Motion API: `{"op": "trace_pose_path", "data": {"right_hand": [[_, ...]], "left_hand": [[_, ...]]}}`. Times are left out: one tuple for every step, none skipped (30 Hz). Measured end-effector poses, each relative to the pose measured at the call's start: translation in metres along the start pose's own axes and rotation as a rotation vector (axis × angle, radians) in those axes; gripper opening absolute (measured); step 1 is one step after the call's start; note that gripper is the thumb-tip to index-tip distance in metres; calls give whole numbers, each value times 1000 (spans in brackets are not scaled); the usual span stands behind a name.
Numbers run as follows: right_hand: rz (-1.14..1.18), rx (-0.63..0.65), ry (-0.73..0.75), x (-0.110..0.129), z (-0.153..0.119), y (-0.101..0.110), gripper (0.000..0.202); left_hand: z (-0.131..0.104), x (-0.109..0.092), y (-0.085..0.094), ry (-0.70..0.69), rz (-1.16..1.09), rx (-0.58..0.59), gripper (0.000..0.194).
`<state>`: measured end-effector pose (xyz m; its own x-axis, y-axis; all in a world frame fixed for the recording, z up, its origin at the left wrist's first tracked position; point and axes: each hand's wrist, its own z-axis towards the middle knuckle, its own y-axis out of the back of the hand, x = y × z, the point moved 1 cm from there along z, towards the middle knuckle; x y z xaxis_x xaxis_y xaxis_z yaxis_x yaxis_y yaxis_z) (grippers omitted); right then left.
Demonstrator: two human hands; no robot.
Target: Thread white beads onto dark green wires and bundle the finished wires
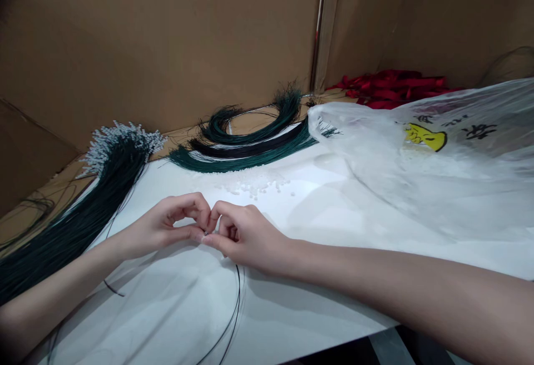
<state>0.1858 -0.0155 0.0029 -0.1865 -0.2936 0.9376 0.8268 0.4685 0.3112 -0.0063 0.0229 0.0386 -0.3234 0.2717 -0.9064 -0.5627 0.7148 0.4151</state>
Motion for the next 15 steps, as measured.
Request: {"op": "trace_pose_path", "data": {"right_hand": [[4,0,-2,0,0,0,16],[6,-1,-3,0,0,0,16],[6,-1,-5,1,0,0,15],[5,0,-6,1,0,0,15],[5,2,-8,1,0,1,15],[4,4,-11,1,0,1,14],[6,4,-13,1,0,1,14],[8,4,-15,1,0,1,14],[8,4,-15,1,0,1,14],[8,5,-13,1,0,1,14],[6,4,-9,1,0,1,14],[4,2,-3,1,-1,1,15],[0,0,1,1,-1,1,15],[-3,-1,4,1,-1,1,15],[-3,-3,4,1,0,1,15]], "left_hand": [[0,0,0,-1,1,4,10],[0,0,0,-3,0,6,10],[-1,0,0,-4,-1,8,10],[-1,0,0,-4,-1,8,10],[-1,0,1,-4,-1,8,10],[-1,0,1,-3,-2,8,10],[-1,0,1,-3,-3,10,10],[-1,-1,1,-3,-5,10,10],[-1,-1,0,-2,-5,11,10],[-1,-1,0,-2,-6,10,10],[-1,-1,0,1,-8,9,10],[-1,-1,0,3,-11,10,11],[0,-1,0,5,-15,12,11],[0,-1,0,7,-18,14,11],[0,0,0,7,-17,15,11]]}}
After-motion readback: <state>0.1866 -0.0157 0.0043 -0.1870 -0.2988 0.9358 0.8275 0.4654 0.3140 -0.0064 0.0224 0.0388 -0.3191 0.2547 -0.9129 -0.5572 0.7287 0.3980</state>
